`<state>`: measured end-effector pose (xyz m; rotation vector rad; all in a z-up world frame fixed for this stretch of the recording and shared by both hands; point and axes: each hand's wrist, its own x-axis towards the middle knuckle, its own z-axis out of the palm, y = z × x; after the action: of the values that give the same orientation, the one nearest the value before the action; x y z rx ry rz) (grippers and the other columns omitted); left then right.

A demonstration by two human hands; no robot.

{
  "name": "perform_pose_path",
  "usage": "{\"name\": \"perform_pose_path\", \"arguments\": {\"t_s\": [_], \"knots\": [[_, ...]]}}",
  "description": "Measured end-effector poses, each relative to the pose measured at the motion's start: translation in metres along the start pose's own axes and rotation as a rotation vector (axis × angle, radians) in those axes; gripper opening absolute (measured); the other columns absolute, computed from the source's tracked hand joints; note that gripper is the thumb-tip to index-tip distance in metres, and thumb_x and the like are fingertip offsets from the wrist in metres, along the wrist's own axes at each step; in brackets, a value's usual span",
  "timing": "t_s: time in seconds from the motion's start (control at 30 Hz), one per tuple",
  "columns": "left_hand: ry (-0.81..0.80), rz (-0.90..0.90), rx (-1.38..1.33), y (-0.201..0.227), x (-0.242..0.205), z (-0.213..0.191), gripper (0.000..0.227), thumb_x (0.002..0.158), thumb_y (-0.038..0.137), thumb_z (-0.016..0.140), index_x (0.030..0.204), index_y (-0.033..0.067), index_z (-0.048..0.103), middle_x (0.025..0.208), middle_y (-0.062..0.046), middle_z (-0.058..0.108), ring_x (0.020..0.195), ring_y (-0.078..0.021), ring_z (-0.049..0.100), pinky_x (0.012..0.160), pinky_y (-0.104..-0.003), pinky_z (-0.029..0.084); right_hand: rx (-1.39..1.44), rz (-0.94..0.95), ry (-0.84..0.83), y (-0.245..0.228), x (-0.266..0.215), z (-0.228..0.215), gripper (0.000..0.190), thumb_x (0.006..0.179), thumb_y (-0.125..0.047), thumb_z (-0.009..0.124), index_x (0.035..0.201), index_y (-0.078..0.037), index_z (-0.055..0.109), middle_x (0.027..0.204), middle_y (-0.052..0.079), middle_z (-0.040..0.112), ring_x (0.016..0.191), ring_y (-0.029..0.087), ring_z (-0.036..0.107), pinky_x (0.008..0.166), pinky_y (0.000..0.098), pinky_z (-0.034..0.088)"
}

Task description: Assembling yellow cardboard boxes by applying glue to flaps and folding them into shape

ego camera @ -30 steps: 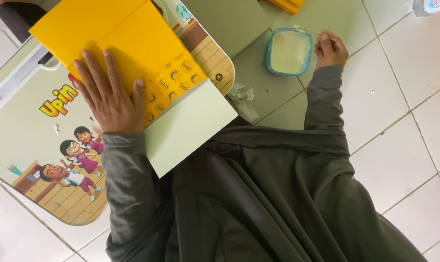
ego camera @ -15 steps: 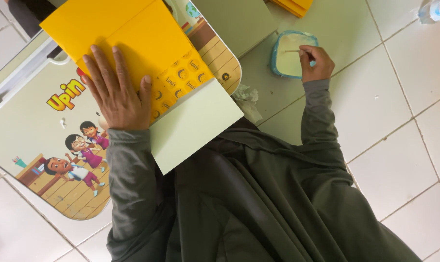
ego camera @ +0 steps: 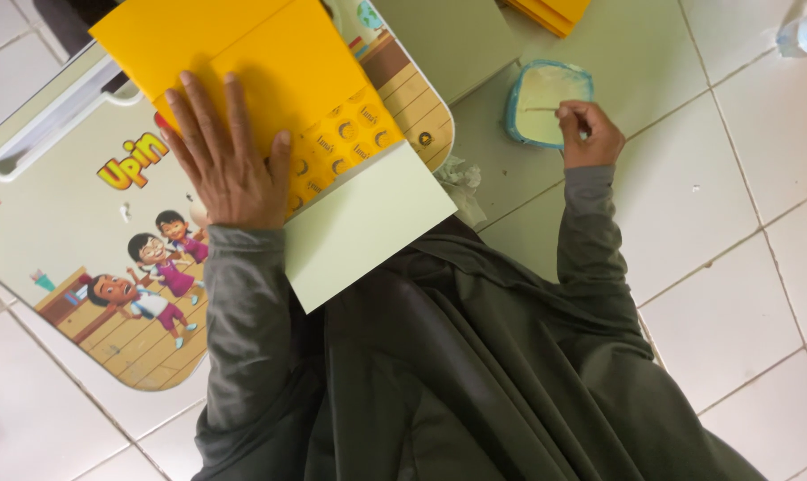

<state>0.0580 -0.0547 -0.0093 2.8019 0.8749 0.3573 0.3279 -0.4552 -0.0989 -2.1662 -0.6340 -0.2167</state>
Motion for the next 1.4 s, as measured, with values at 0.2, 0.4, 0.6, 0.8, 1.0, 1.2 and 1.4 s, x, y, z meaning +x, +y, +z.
{"name": "perform_pose_path", "arguments": {"t_s": [0.2, 0.4, 0.6, 0.8, 1.0, 1.2, 1.4], "knots": [[0.277, 0.213, 0.085, -0.006, 0.004, 0.018, 0.068, 0.109, 0.066, 0.024, 0.153, 0.0214, 0.051, 0.153, -0.024, 0.047, 0.141, -0.0423, 0.048, 0.114, -0.064, 0.035, 0.09, 0.004, 0.124, -0.012, -0.003, -0.001, 0.017, 0.103, 0.007, 0.061, 0.101, -0.003, 0.074, 0.094, 0.011, 0.076, 0.081, 0.019, 0.071, 0.071, 0.0308, 0.061], [0.014, 0.225, 0.094, 0.003, -0.014, 0.002, 0.127, 0.08, 0.106, 0.018, 0.166, 0.0117, 0.017, 0.17, -0.022, 0.015, 0.159, -0.0461, 0.012, 0.133, -0.063, 0.012, 0.573, 0.15, 0.248, -0.064, 0.028, -0.03, 0.03, 0.102, -0.029, 0.079, 0.107, 0.0, 0.07, 0.092, 0.019, 0.075, 0.076, 0.023, 0.069, 0.07, 0.0373, 0.062], [-0.095, 0.184, 0.09, 0.007, -0.013, -0.002, 0.135, 0.079, 0.111, 0.028, 0.167, 0.0092, 0.015, 0.171, -0.023, 0.009, 0.158, -0.0482, 0.005, 0.131, -0.066, 0.005, 0.75, 0.112, -0.168, -0.143, 0.025, -0.017, 0.016, 0.112, -0.017, 0.065, 0.107, -0.002, 0.059, 0.092, 0.018, 0.066, 0.075, 0.026, 0.066, 0.068, 0.0362, 0.063], [-0.151, 0.168, 0.106, 0.008, -0.012, -0.001, 0.139, 0.08, 0.115, 0.037, 0.168, 0.0096, 0.01, 0.172, -0.024, 0.005, 0.158, -0.0502, 0.002, 0.13, -0.068, 0.004, 0.607, 0.005, -0.39, -0.181, 0.015, -0.007, 0.02, 0.111, -0.013, 0.063, 0.107, 0.007, 0.061, 0.094, 0.026, 0.071, 0.075, 0.028, 0.071, 0.068, 0.0347, 0.062], [-0.222, 0.15, 0.101, 0.011, -0.009, -0.008, 0.143, 0.08, 0.115, 0.047, 0.168, 0.0083, 0.009, 0.171, -0.025, 0.003, 0.156, -0.0517, 0.0, 0.128, -0.07, 0.004, 0.514, -0.031, -0.406, -0.19, 0.015, 0.002, 0.019, 0.111, -0.01, 0.064, 0.106, 0.008, 0.063, 0.092, 0.024, 0.071, 0.077, 0.027, 0.072, 0.07, 0.0335, 0.061], [-0.194, 0.163, 0.093, 0.012, -0.01, -0.008, 0.143, 0.083, 0.112, 0.06, 0.167, 0.008, 0.011, 0.17, -0.026, 0.006, 0.156, -0.052, 0.003, 0.127, -0.07, 0.006, 0.507, -0.151, -0.337, -0.193, 0.03, 0.029, 0.016, 0.112, -0.007, 0.062, 0.106, 0.008, 0.063, 0.09, 0.024, 0.072, 0.074, 0.026, 0.07, 0.067, 0.034, 0.061], [-0.156, 0.182, 0.091, 0.01, -0.01, -0.005, 0.139, 0.084, 0.112, 0.053, 0.167, 0.0074, 0.014, 0.17, -0.026, 0.009, 0.155, -0.0524, 0.005, 0.128, -0.07, 0.007, 0.509, -0.112, -0.346, -0.188, 0.029, 0.025, 0.02, 0.112, -0.011, 0.065, 0.106, 0.009, 0.064, 0.091, 0.024, 0.072, 0.076, 0.027, 0.073, 0.067, 0.0333, 0.061]]}}
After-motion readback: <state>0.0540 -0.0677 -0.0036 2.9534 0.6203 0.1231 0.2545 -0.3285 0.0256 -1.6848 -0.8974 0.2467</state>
